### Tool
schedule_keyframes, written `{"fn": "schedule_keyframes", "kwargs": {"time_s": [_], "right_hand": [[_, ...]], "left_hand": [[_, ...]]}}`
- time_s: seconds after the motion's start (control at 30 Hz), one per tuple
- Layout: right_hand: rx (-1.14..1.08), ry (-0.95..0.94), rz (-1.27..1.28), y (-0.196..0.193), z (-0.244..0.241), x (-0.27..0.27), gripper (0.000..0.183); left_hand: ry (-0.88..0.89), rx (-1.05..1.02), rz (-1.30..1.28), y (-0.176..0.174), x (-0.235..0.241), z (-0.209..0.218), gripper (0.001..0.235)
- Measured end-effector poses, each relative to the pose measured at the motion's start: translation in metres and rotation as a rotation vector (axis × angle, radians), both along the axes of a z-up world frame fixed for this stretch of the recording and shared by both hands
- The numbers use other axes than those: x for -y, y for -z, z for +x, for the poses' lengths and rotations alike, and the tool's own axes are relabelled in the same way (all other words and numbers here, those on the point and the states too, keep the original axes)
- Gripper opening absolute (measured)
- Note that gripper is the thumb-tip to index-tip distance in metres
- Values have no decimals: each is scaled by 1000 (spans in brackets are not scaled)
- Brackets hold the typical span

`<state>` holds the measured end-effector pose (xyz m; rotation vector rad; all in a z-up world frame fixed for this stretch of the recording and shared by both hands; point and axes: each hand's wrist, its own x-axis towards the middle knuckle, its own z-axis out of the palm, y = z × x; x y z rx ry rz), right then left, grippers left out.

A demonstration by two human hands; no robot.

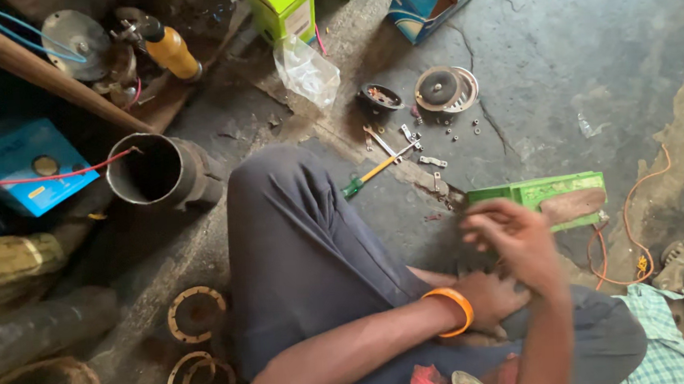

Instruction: The person sits on the floor and works on a green battery and a circular motor component. They connect wires to the battery terminals, then use a screwdriver to adjust parts inside the motor component.

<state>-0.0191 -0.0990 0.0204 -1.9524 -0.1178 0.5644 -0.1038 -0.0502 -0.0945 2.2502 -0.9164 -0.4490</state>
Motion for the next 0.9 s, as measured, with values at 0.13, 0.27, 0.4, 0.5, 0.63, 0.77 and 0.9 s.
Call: {"fn": "schedule_keyframes", "kwargs": {"time_s": [0.13,0.27,0.4,0.5,0.63,0.77,0.9], "right_hand": [[108,-224,-180,10,-8,-49,19],[218,-355,-250,30,-12,-61,18],[276,-394,-272,50,-11,-60,18],[338,-421,-242,55,-10,-57,19],[286,-388,-296,54,-8,-56,15],[203,-406,-225,50,-4,-48,25],[186,-441,-257,46,-6,-38,27]], "left_hand": [[-178,105,-365,31,20,-21,67],[-427,-3,-176,42,27,-25,71],[-351,-196,-16,39,22,-18,67],[-328,-223,24,37,18,-18,66],[-316,-190,47,36,17,-13,64],[-289,-164,70,37,22,-8,64],[-270,-154,92,44,24,-13,64]]}}
